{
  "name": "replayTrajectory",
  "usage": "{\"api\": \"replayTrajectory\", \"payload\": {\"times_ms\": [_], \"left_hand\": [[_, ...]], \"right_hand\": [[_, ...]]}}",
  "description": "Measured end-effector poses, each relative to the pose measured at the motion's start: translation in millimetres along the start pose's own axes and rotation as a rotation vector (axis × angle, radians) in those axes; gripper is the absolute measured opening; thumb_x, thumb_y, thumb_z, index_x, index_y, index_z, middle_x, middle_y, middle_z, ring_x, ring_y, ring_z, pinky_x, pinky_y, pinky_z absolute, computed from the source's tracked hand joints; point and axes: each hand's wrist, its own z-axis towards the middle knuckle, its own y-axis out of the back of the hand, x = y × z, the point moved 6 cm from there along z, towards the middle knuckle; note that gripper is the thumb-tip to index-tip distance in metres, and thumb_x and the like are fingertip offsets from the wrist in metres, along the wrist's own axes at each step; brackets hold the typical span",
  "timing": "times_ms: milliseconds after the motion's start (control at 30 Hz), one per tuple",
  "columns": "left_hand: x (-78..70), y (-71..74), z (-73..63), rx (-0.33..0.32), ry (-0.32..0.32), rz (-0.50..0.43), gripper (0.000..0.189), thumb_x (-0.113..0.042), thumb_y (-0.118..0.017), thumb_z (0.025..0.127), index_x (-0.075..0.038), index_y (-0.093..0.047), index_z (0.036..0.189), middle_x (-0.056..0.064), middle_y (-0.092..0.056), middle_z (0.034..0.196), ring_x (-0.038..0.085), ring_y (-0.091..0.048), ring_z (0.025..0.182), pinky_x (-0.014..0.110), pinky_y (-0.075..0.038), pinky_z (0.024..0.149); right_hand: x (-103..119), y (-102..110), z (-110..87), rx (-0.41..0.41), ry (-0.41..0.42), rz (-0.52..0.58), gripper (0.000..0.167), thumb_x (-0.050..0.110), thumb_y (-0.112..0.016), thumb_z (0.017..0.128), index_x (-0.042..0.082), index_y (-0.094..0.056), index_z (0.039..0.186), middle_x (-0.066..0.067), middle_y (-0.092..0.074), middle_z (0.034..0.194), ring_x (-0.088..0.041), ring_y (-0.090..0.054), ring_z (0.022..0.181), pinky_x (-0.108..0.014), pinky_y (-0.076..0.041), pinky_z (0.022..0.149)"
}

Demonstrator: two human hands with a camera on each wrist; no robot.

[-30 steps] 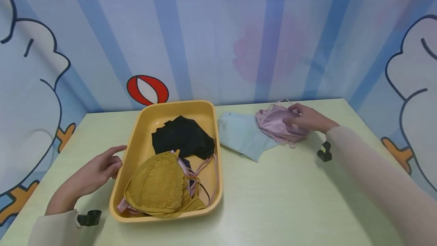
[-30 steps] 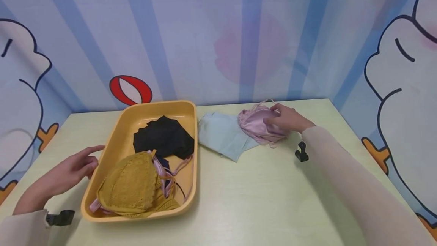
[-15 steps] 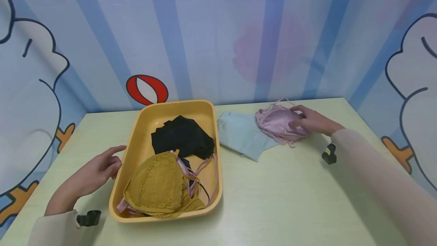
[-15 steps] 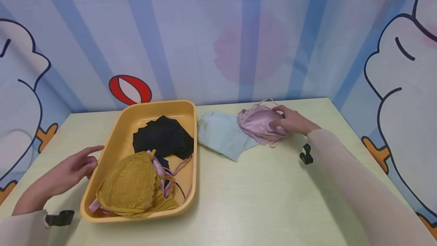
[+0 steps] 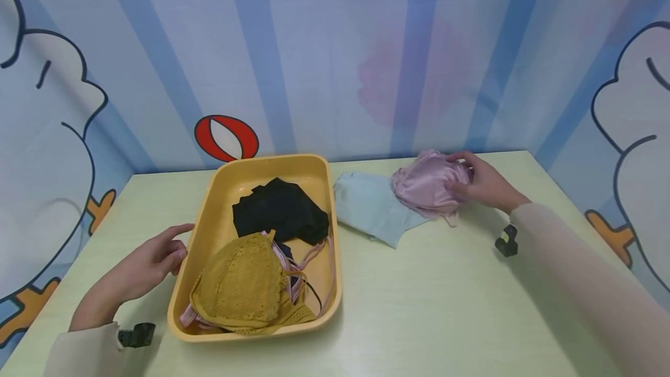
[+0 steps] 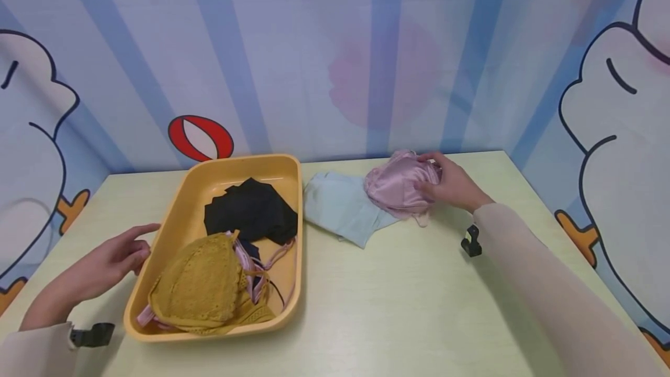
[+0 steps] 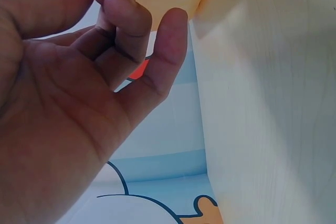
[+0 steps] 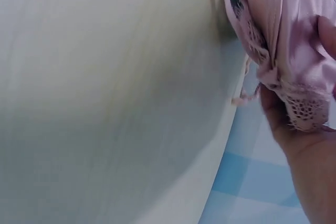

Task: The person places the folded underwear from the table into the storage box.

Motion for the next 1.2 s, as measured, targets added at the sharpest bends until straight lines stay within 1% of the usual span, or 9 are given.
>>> {"api": "replayTrajectory", "payload": {"times_ms": [100,233,367,500,700,800,933,1067,1200], "left_hand": [[-0.4,0.1,-0.2,0.0,-0.002,0.0,0.049,-0.001,-0.045,0.098,0.007,-0.025,0.143,0.007,-0.057,0.086,0.02,-0.054,0.074,0.033,-0.048,0.064],[-0.5,0.2,-0.2,0.0,-0.01,0.004,0.049,-0.002,-0.045,0.099,0.007,-0.025,0.143,0.006,-0.056,0.086,0.02,-0.054,0.073,0.032,-0.047,0.063],[-0.3,0.6,-0.1,0.0,-0.016,-0.002,0.049,-0.001,-0.045,0.098,0.007,-0.025,0.143,0.006,-0.056,0.085,0.019,-0.054,0.073,0.033,-0.047,0.063],[-0.6,1.3,-0.1,-0.004,-0.026,0.001,0.049,-0.001,-0.045,0.098,0.007,-0.025,0.143,0.006,-0.056,0.085,0.019,-0.054,0.072,0.032,-0.047,0.063],[0.1,0.6,-0.9,-0.003,-0.034,-0.003,0.049,-0.005,-0.045,0.1,0.006,-0.025,0.143,0.006,-0.056,0.084,0.018,-0.054,0.072,0.032,-0.047,0.063],[1.0,0.5,-1.8,-0.002,-0.034,-0.012,0.049,-0.007,-0.044,0.101,0.007,-0.024,0.143,0.005,-0.057,0.084,0.018,-0.055,0.071,0.033,-0.047,0.063],[1.0,0.8,-2.4,-0.003,-0.04,-0.016,0.048,-0.003,-0.044,0.1,0.007,-0.024,0.143,0.006,-0.056,0.083,0.017,-0.054,0.071,0.032,-0.047,0.062],[0.3,1.0,-2.2,-0.004,-0.043,-0.009,0.048,-0.002,-0.043,0.1,0.007,-0.024,0.143,0.005,-0.055,0.082,0.017,-0.054,0.07,0.03,-0.045,0.06],[-0.6,0.5,-1.8,-0.004,-0.043,-0.005,0.048,-0.004,-0.043,0.1,0.007,-0.024,0.143,0.005,-0.055,0.082,0.018,-0.054,0.07,0.031,-0.046,0.061]], "right_hand": [[5,3,0.8,-0.042,0.032,-0.001,0.051,0.027,-0.072,0.086,0.013,-0.049,0.129,-0.017,-0.049,0.128,-0.031,-0.046,0.11,-0.047,-0.034,0.092],[14,7,-0.2,-0.081,0.066,-0.027,0.042,0.023,-0.07,0.087,0.013,-0.054,0.125,-0.015,-0.05,0.129,-0.031,-0.044,0.116,-0.049,-0.031,0.097],[24,10,-2.1,-0.115,0.087,-0.05,0.036,0.018,-0.068,0.089,0.014,-0.057,0.122,-0.014,-0.053,0.127,-0.029,-0.047,0.114,-0.046,-0.033,0.095],[42,14,-4.4,-0.165,0.148,-0.053,0.031,0.009,-0.068,0.088,0.013,-0.062,0.118,-0.011,-0.057,0.123,-0.024,-0.05,0.112,-0.038,-0.038,0.089],[68,23,-11.4,-0.239,0.219,-0.085,0.031,0.006,-0.067,0.088,0.014,-0.063,0.117,-0.005,-0.059,0.118,-0.021,-0.053,0.111,-0.028,-0.041,0.084],[82,25,-14.5,-0.28,0.286,-0.089,0.031,0.005,-0.068,0.087,0.013,-0.064,0.117,-0.002,-0.06,0.112,-0.019,-0.054,0.109,-0.023,-0.04,0.084],[101,27,-18.1,-0.339,0.402,-0.076,0.033,0.0,-0.069,0.085,0.013,-0.065,0.115,0.002,-0.06,0.107,-0.015,-0.055,0.104,-0.016,-0.038,0.084],[120,25,-21.3,-0.395,0.515,-0.054,0.038,-0.008,-0.07,0.08,0.011,-0.067,0.112,0.0,-0.061,0.103,-0.014,-0.055,0.099,-0.017,-0.038,0.085],[142,22,-26.6,-0.417,0.615,-0.026,0.04,-0.017,-0.069,0.075,0.005,-0.068,0.108,-0.006,-0.062,0.098,-0.016,-0.055,0.093,-0.018,-0.039,0.082]]}}
